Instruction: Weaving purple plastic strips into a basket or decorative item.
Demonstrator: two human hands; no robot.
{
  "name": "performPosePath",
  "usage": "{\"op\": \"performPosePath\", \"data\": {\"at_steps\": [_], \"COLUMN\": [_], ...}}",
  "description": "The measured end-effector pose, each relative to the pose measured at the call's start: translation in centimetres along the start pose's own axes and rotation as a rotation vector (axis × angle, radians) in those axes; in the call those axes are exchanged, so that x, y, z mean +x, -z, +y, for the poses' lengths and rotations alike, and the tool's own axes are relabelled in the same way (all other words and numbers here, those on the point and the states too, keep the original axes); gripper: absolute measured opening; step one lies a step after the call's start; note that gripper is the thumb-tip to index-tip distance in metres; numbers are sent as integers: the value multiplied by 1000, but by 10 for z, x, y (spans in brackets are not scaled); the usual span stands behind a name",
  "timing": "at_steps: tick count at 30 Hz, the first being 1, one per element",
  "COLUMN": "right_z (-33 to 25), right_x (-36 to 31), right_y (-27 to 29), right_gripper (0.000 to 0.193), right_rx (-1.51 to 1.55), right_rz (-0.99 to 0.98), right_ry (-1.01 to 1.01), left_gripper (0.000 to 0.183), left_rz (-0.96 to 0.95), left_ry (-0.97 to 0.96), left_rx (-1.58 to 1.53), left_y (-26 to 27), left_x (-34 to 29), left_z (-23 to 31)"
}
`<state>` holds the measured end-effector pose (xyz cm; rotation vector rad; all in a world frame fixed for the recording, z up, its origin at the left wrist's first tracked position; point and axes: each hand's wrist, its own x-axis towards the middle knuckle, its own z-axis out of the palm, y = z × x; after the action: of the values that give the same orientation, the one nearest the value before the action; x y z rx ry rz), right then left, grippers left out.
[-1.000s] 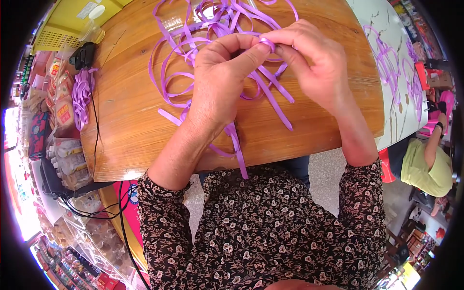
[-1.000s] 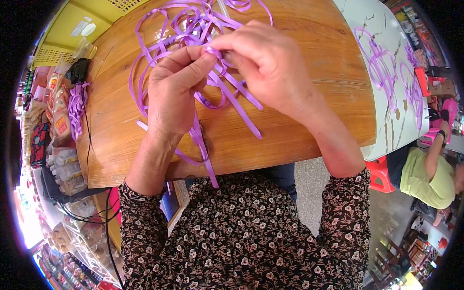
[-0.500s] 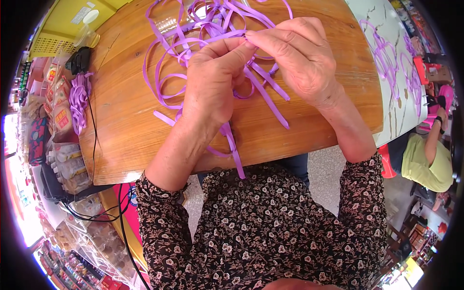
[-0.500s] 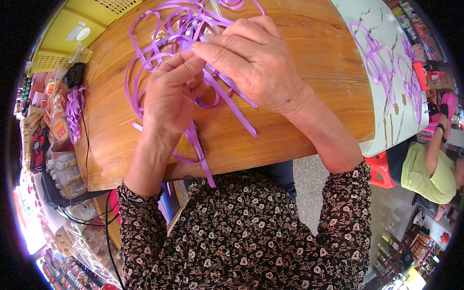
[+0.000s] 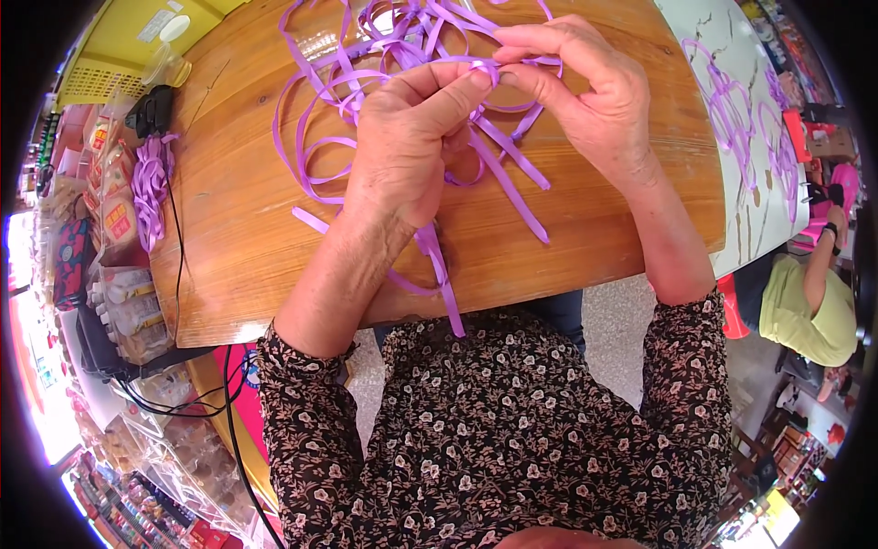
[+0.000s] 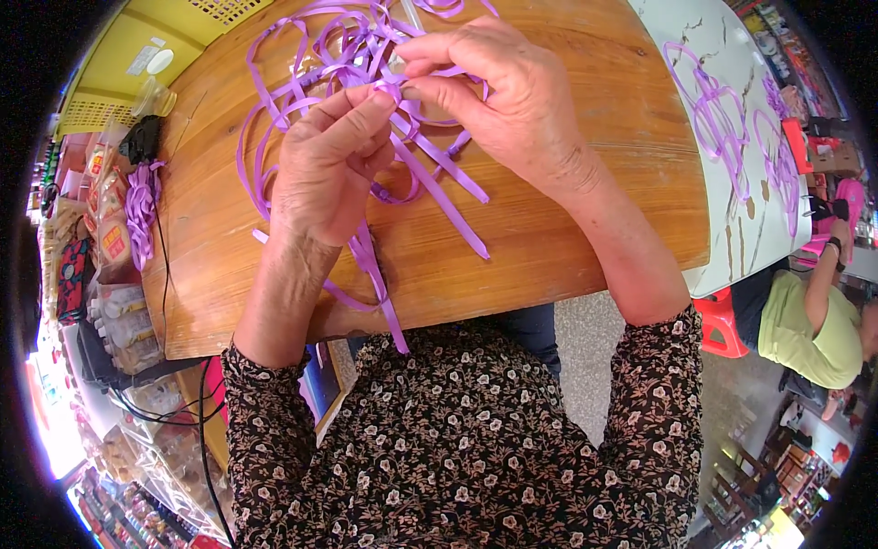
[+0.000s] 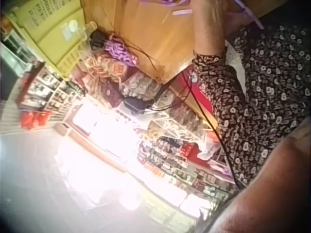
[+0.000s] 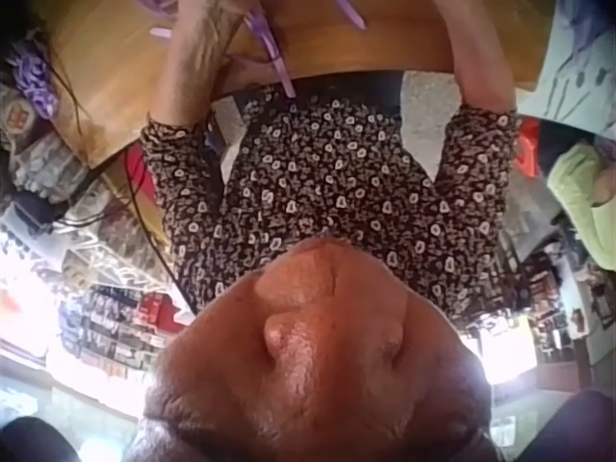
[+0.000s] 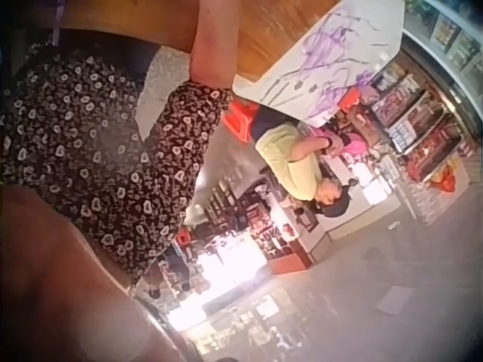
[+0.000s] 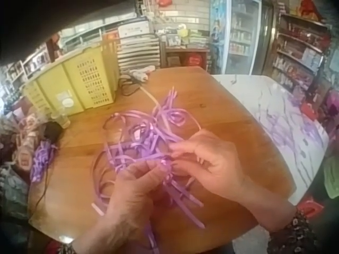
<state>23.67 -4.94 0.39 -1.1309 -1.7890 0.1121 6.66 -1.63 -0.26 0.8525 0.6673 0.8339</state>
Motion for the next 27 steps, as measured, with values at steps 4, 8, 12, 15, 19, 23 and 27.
{"op": "performPosePath", "data": {"at_steps": [4,8,12,15,19,23,27], "right_z": [-10,-9,-13,-14,-16,-15,-16], "right_x": [-2,-1,-3,-5,-4,-5,-4], "right_y": [0,4,2,2,3,3,4], "right_gripper": [23,17,11,7,9,11,11], "right_rx": [157,103,173,275,593,858,895], "right_rz": [-7,-63,-65,-59,-62,-64,-61], "right_ry": [-63,54,-120,-239,-576,-646,-633], "left_gripper": [18,19,18,9,16,12,9], "left_rz": [7,9,17,32,-32,-126,-198], "left_ry": [-53,-129,-159,-146,-211,-162,-75], "left_rx": [33,84,172,164,137,-129,-224], "left_y": [-2,-3,-5,-10,-6,-3,-1], "left_x": [-1,-3,-4,-7,-5,-2,-1], "left_z": [1,2,1,2,-3,-6,-3]}}
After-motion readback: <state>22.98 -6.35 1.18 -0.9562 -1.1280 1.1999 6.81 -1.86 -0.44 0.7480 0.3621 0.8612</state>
